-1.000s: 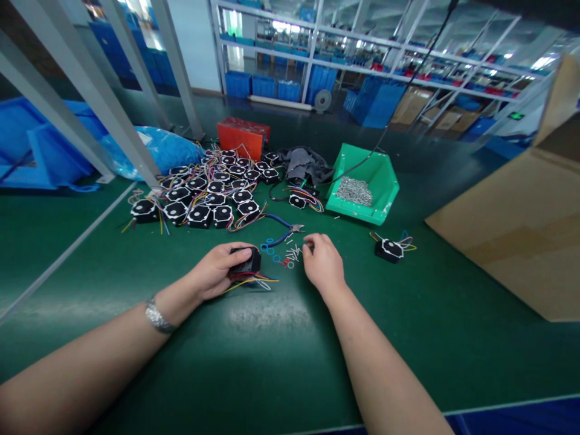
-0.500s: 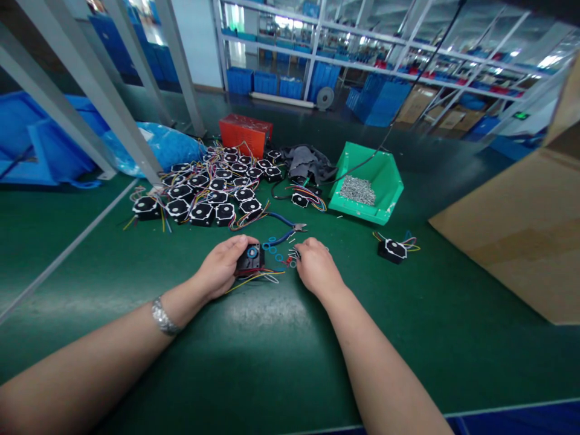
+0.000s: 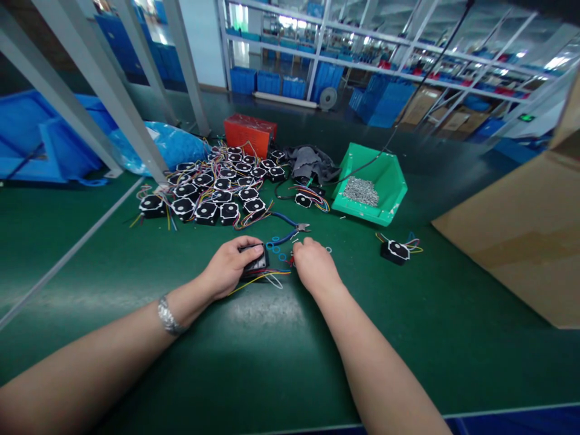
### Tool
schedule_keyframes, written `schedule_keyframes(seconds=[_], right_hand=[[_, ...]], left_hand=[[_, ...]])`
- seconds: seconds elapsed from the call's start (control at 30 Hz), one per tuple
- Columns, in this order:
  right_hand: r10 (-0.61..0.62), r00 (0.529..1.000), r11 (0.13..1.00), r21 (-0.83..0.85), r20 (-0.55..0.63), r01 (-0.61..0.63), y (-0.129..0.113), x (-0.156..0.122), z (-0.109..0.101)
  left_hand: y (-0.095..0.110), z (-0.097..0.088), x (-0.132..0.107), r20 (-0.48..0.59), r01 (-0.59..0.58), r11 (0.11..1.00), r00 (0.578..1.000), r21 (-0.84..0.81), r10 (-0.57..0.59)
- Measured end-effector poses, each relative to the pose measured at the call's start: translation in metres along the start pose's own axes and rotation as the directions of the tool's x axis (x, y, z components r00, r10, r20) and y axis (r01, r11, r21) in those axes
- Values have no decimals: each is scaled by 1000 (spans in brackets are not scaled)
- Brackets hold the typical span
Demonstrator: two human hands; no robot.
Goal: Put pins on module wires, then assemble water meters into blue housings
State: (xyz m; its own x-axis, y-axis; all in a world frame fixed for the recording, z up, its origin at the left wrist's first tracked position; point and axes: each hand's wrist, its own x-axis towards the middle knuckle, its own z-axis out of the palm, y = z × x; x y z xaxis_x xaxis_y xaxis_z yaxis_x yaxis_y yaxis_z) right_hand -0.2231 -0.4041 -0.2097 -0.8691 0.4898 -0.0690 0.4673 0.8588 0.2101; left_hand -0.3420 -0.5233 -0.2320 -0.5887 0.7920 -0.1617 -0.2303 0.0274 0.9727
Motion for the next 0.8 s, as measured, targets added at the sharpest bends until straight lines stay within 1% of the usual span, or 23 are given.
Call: schedule_keyframes(seconds=[0.1, 0.17, 0.23, 0.3, 0.33, 0.37, 0.43, 0.47, 0.53, 0.57, 0.63, 0.67, 0.7, 0.73, 0.77, 0.8], right_hand=[[3, 999, 1000, -15, 40, -3, 2, 0, -1], [-10, 997, 1000, -22, 70, 12, 4, 0, -3], [-20, 996, 1000, -19, 90, 22, 6, 0, -3], [-15, 995, 1000, -10, 100, 16, 8, 0, -3], [-9, 995, 1000, -4, 101, 10, 8, 0, -3], [-6, 995, 1000, 3, 101, 5, 9, 0, -2], [-7, 996, 1000, 23, 93, 5, 10, 1, 0], [-11, 996, 999, 36, 84, 8, 11, 1, 1], [-12, 998, 997, 82, 54, 7, 12, 1, 4], [-6, 1000, 992, 123, 28, 2, 13, 2, 6], [25, 999, 967, 256, -43, -13, 14, 3, 9], [60, 995, 935, 353, -79, -29, 14, 4, 11], [114, 988, 879, 474, -102, -53, 14, 5, 13], [178, 979, 787, 611, -96, -83, 14, 5, 14], [238, 969, 653, 749, -62, -113, 15, 6, 16], [284, 959, 481, 866, -7, -136, 15, 6, 18]], left_hand=[[1, 0, -2, 4, -8, 1000, 1000, 6, 8], [3, 0, -2, 1, 8, 999, 1000, -36, -8], [5, 0, 0, -39, 25, 993, 999, -111, -30], [9, -2, 2, -99, 81, 978, 990, -194, -102], [12, -3, 3, -113, 132, 963, 980, -235, -162], [15, -5, 4, -104, 195, 943, 968, -271, -230], [19, -9, 5, -17, 307, 895, 944, -323, -330], [21, -11, 6, 47, 333, 880, 940, -340, -337], [22, -15, 6, 155, 325, 866, 945, -380, -287], [22, -16, 6, 192, 316, 859, 947, -403, -258], [20, -18, 6, 229, 307, 840, 947, -447, -224], [19, -18, 5, 236, 306, 830, 947, -466, -217], [18, -18, 5, 239, 307, 821, 947, -481, -214], [17, -18, 5, 243, 308, 816, 947, -489, -212], [17, -17, 4, 246, 306, 816, 947, -491, -207], [16, -17, 4, 247, 301, 821, 948, -485, -202]])
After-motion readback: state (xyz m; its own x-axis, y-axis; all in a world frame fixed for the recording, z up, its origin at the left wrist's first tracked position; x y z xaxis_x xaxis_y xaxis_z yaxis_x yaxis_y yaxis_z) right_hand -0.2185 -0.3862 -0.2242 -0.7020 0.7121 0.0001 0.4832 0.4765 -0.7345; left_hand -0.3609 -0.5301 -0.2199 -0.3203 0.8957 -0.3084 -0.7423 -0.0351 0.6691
